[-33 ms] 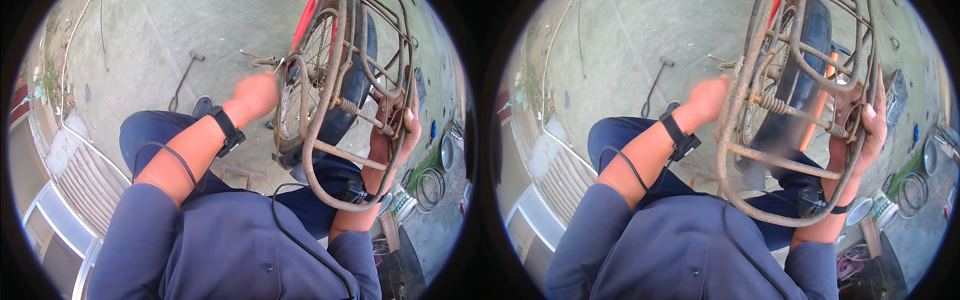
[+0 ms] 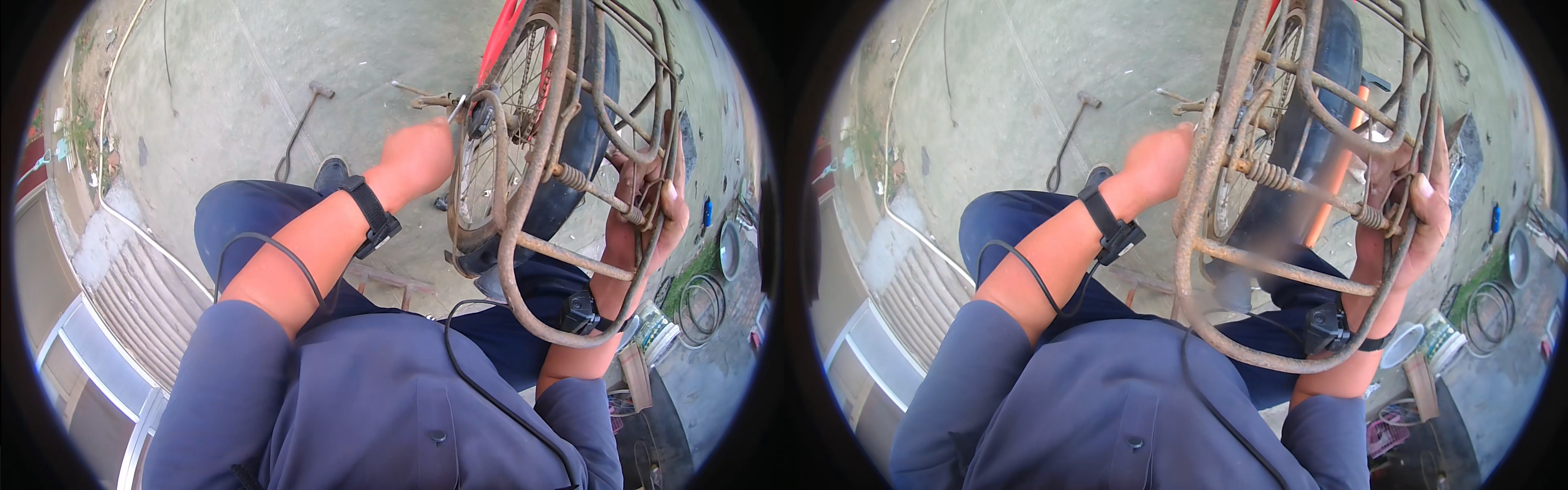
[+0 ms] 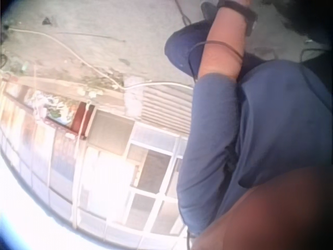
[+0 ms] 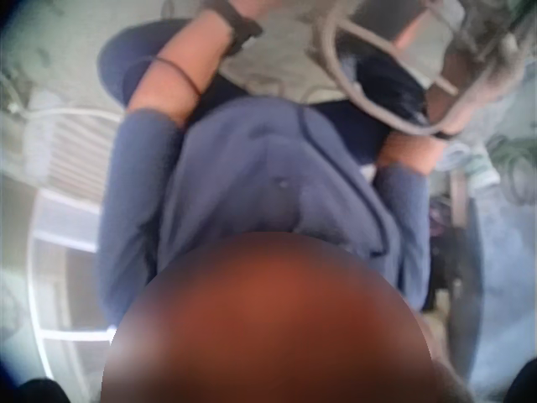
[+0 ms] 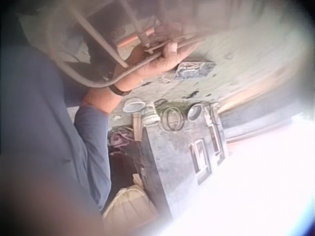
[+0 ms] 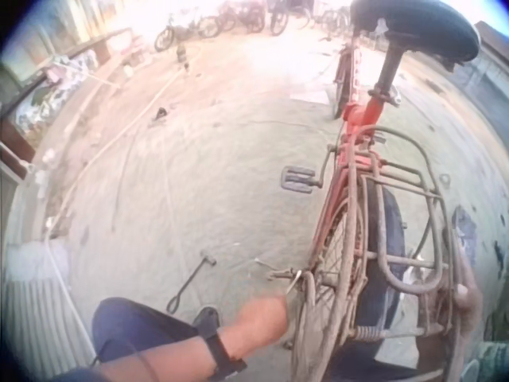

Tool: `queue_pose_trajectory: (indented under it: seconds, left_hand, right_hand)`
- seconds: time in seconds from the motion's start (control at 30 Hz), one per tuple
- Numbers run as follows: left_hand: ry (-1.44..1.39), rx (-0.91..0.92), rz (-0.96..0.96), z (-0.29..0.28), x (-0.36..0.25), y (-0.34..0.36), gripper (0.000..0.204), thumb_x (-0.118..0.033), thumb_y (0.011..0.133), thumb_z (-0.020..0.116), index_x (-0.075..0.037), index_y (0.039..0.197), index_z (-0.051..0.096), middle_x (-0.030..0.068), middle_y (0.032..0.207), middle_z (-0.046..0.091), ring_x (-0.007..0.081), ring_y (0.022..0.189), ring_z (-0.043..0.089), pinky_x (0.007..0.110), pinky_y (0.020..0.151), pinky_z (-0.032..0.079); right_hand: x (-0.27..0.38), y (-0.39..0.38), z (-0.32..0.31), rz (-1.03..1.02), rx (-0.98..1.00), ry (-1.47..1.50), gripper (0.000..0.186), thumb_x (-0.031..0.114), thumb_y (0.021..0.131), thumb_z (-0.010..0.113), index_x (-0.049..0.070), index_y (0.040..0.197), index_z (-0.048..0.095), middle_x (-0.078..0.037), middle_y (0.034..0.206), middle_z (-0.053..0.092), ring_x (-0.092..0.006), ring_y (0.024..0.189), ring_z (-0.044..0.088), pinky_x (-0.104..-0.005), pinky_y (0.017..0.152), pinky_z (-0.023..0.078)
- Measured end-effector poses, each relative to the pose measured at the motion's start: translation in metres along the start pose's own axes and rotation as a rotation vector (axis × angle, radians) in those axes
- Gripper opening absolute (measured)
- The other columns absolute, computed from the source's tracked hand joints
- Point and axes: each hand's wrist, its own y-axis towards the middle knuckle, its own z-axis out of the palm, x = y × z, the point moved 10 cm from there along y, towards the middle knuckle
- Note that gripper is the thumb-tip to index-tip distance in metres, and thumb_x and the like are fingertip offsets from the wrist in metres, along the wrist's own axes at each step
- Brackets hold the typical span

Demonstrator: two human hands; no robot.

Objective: The person uses a wrench to tighten bolts on a rusty metal rack attached to the rear wheel of a red bicycle. They repeatedly adjust the rack's position and re-tighten the bolts while holding the rack steady with the other hand.

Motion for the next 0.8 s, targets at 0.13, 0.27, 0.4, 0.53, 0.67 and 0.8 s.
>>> queue_pose_trajectory:
  seconds: [0.13,0.27,0.4,0.53,0.67,0.8]
  left_hand:
    - [0.002,-0.064,-0.021,0.011,0.01,-0.006,0.019,-0.014,0.093,0.053,0.0,0.106,0.055,0.025,0.082,0.07,0.0431,0.074,0.069,0.055,0.064,0.054]
    - [-0.033,-0.083,-0.013,0.022,0.017,-0.008,0.021,-0.012,0.096,0.048,0.001,0.111,0.054,0.0246,0.083,0.07,0.0434,0.073,0.069,0.055,0.064,0.053]
    - [-0.049,-0.073,0.0,0.038,0.027,-0.008,0.023,-0.012,0.097,0.046,0.001,0.114,0.054,0.0238,0.084,0.07,0.0441,0.075,0.068,0.056,0.065,0.053]
    - [-0.065,0.004,-0.027,0.061,0.04,-0.004,0.023,-0.013,0.097,0.047,0.001,0.114,0.053,0.025,0.087,0.07,0.0454,0.081,0.068,0.055,0.068,0.053]
    - [-0.076,-0.026,0.037,0.062,0.049,0.006,0.025,-0.015,0.098,0.045,0.002,0.116,0.052,0.0252,0.091,0.07,0.0446,0.085,0.069,0.055,0.073,0.053]
    - [-0.061,-0.025,0.128,0.043,0.06,-0.001,0.03,-0.024,0.103,0.046,0.002,0.117,0.052,0.0261,0.09,0.069,0.0457,0.083,0.067,0.054,0.07,0.053]
  right_hand:
    - [-0.003,0.001,-0.01,-0.009,0.123,0.222,0.075,0.026,0.089,0.057,-0.008,0.152,0.031,-0.018,0.119,0.066,-0.0274,0.108,0.067,-0.045,0.103,0.048]
    - [-0.003,-0.001,-0.007,-0.017,0.249,0.226,0.075,0.025,0.089,0.057,-0.008,0.151,0.032,-0.019,0.12,0.065,-0.0293,0.108,0.067,-0.0453,0.105,0.048]
    - [-0.003,-0.001,-0.006,0.017,0.18,0.215,0.074,0.026,0.089,0.057,-0.009,0.15,0.033,-0.02,0.118,0.065,-0.0323,0.106,0.067,-0.0389,0.103,0.051]
    - [-0.003,-0.001,-0.008,0.01,-0.007,0.103,0.079,0.026,0.086,0.059,-0.008,0.151,0.032,-0.019,0.11,0.065,-0.0311,0.103,0.066,-0.0379,0.097,0.053]
    - [0.0,-0.001,0.008,-0.015,0.018,0.106,0.073,0.019,0.087,0.054,-0.007,0.152,0.034,-0.016,0.094,0.065,-0.0203,0.082,0.063,-0.0293,0.073,0.052]
    - [0.001,0.002,0.018,0.04,0.1,0.019,0.062,0.021,0.092,0.053,-0.005,0.147,0.042,-0.008,0.087,0.066,-0.0104,0.064,0.058,-0.0215,0.055,0.045]
